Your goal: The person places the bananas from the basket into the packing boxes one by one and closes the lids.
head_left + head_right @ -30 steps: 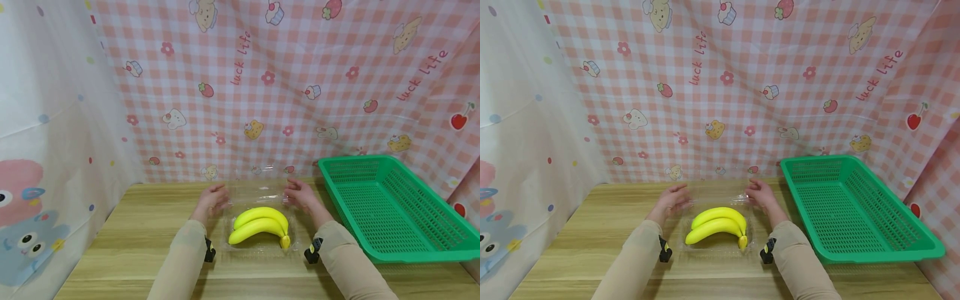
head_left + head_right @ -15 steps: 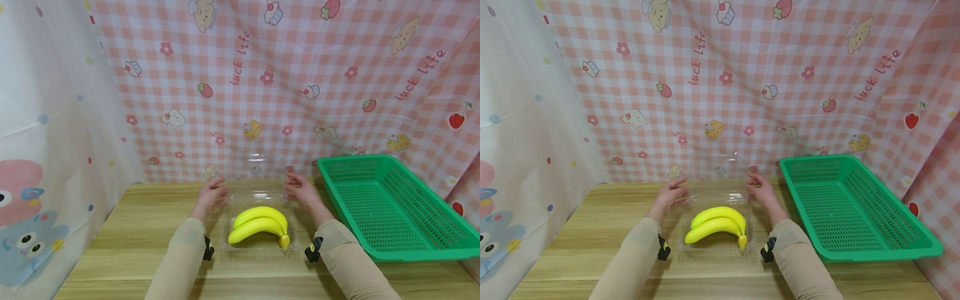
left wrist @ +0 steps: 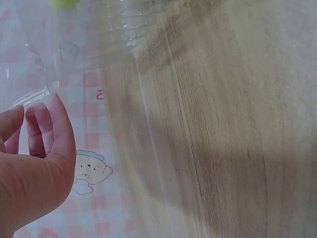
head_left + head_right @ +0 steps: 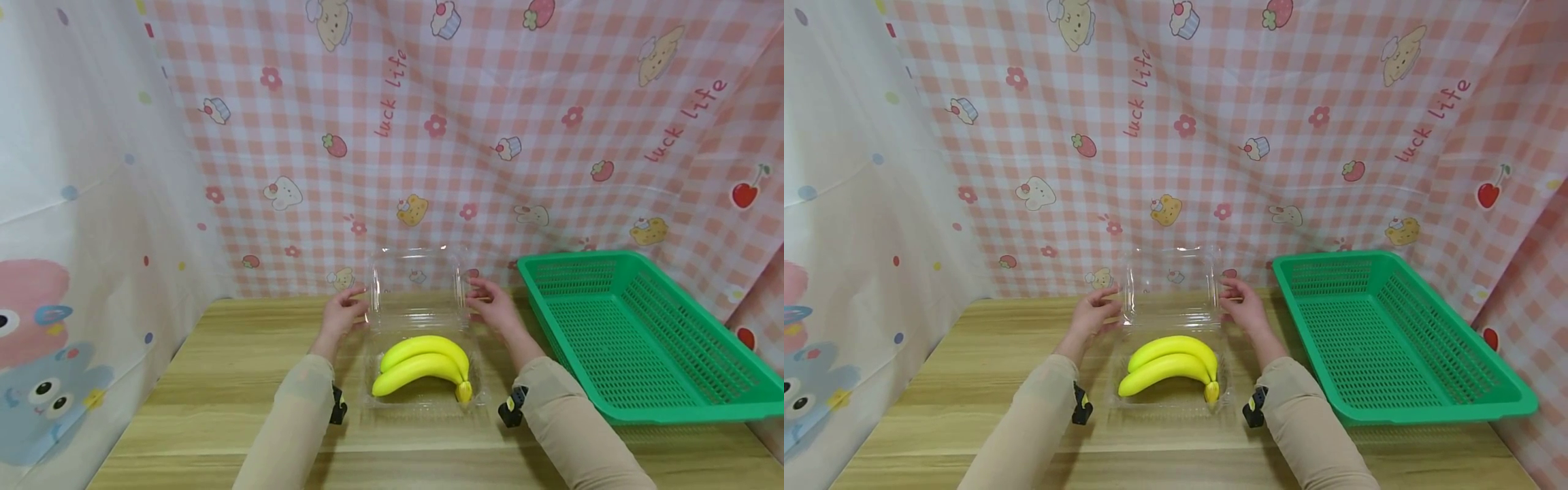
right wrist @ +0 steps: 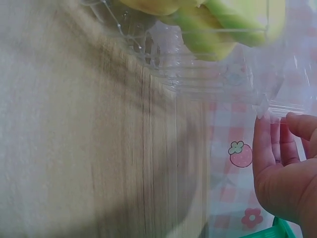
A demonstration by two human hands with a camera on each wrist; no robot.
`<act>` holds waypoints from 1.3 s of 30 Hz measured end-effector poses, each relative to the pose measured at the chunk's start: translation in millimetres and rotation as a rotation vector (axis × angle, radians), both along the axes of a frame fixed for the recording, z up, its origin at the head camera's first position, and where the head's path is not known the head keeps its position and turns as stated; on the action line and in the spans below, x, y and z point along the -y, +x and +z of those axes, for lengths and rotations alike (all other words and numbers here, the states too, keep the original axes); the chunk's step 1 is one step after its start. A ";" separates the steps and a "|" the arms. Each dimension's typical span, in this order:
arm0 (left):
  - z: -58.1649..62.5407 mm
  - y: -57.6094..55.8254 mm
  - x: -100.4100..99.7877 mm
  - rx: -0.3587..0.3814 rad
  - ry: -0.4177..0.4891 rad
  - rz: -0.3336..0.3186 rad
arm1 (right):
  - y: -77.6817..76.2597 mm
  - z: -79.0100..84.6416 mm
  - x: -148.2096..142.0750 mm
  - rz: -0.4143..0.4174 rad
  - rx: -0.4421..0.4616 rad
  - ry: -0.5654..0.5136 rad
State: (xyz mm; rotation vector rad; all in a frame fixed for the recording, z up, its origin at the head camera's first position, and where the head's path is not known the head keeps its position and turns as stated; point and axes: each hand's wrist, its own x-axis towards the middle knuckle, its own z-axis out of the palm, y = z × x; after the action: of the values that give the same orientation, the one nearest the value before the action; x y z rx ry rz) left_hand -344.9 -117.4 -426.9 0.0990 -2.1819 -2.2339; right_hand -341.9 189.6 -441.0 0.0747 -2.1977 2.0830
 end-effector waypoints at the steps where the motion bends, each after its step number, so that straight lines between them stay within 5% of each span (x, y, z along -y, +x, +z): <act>1: -0.1 0.0 0.1 -0.010 -0.006 0.001 | -0.2 -0.3 0.1 -0.002 -0.003 0.002; 39: -2.0 12.9 10.5 -0.236 -0.120 -0.074 | 18.3 -0.1 -3.9 0.045 -0.145 0.017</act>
State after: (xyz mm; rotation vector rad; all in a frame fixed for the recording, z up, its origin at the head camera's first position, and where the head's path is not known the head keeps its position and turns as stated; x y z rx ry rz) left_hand -332.0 -127.9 -429.0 -0.2383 -2.2155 -2.0225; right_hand -323.6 193.5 -441.1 0.2704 -2.1476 2.0126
